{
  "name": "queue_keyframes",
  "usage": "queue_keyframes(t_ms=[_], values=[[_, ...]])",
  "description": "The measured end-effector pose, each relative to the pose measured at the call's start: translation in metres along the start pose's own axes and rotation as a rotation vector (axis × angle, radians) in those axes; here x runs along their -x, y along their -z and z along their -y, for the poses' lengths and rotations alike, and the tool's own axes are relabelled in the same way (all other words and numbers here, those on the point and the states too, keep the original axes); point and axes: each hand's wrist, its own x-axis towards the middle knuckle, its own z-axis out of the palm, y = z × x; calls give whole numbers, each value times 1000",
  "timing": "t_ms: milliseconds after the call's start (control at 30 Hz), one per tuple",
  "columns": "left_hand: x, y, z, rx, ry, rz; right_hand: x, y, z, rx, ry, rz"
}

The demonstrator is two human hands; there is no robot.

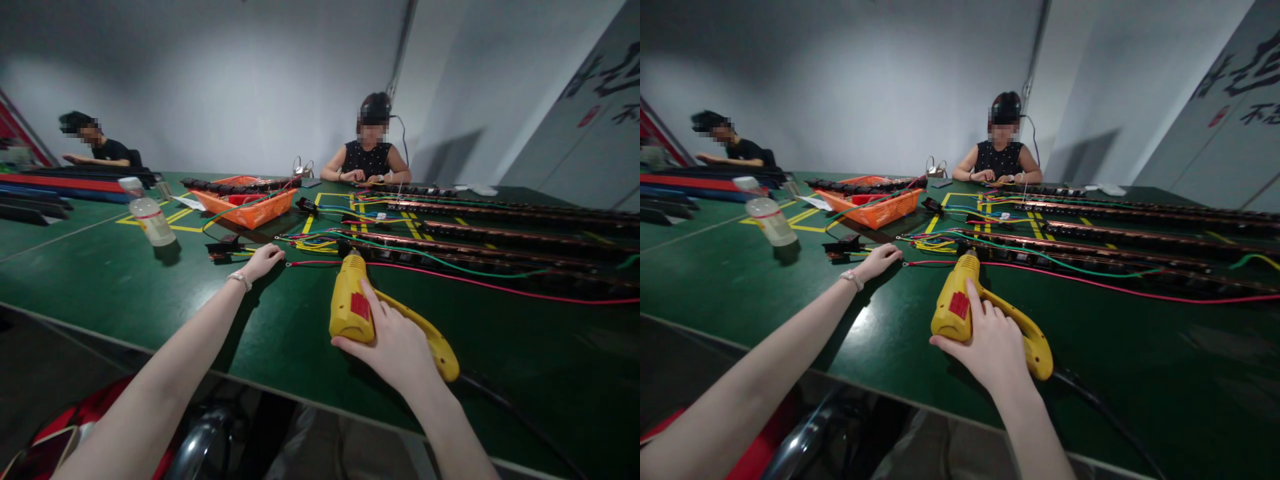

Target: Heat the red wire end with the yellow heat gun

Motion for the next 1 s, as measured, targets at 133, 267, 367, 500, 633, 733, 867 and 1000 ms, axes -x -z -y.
queue_keyframes(t_ms=[133,267,367,500,633,733,867,1000], values=[[3,7,9,-18,119,-99,10,-1,-3,-15,44,-61],[10,8,-11,21,-15,57,18,2,-1,-26,63,-65],[14,2,-29,3,-174,150,22,1,7,-31,53,-73],[12,-7,-35,-35,-166,141,26,-3,22,-58,67,-102],[11,-6,-32,-12,-30,152,31,-3,34,-107,119,-30],[14,-2,-34,-25,-32,178,32,-3,44,-136,139,17],[17,1,-40,25,-42,189,29,-4,63,-170,175,40],[16,0,-35,159,18,222,25,-4,80,-184,198,70]])
